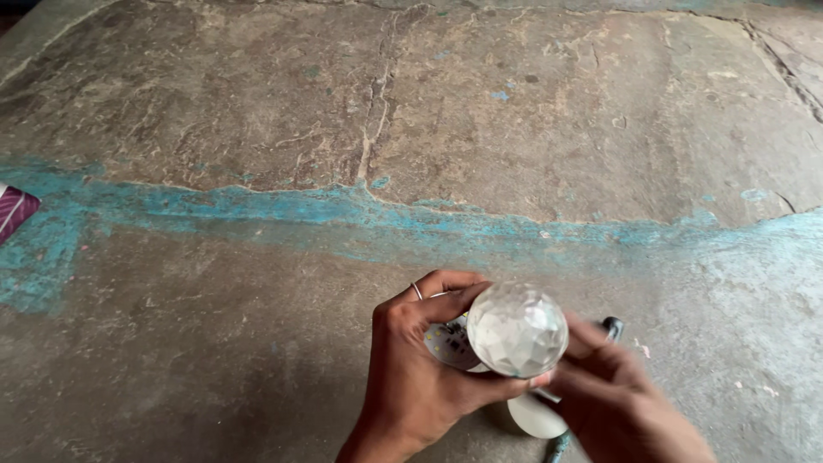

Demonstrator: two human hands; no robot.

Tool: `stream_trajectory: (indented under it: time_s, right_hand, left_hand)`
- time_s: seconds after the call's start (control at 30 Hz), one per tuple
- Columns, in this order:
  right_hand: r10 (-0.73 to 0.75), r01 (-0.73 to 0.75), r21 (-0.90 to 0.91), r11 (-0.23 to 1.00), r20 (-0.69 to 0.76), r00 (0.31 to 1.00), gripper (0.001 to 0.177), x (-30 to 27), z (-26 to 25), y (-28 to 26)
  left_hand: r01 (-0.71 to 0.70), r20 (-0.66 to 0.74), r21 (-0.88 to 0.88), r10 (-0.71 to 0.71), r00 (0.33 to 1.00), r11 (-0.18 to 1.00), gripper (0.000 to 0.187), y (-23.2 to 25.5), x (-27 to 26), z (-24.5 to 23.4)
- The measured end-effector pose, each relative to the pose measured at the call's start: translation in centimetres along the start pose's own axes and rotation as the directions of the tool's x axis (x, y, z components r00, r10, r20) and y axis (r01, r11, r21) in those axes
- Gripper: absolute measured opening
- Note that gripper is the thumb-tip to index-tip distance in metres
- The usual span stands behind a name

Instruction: The person assembles LED light bulbs by hand, using a screwdriver to adjust internal components. They handle multiple bulb parts, including LED modules and glass casings, and fit them together on a concrete floor.

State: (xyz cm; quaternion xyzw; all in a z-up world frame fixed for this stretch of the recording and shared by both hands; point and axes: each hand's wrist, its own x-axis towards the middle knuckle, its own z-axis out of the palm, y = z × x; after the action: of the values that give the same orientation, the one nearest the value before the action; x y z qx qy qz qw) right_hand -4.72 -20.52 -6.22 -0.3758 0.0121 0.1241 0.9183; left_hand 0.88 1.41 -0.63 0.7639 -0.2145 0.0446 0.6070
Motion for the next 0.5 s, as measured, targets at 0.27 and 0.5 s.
stream_trajectory:
  time_s: [0.27, 0.5]
  right_hand:
    - [-0.442, 0.352, -0.936, -0.004, 0.317, 0.839, 0.08, -0.6, 7.2, -3.5]
    - [-0.568, 0.177, -0.976, -0.124, 0.216, 0.794, 0.07, -0.9, 8.2, -2.9]
  left_hand:
    - [-0.101, -0.084, 0.21, 0.121, 0.989, 0.972, 0.048, 1.4, -0.3, 0.4]
    - [-0.247, -0.092, 0.4, 0.307, 0.947, 0.882, 0.044, 1.2, -0.4, 0.5]
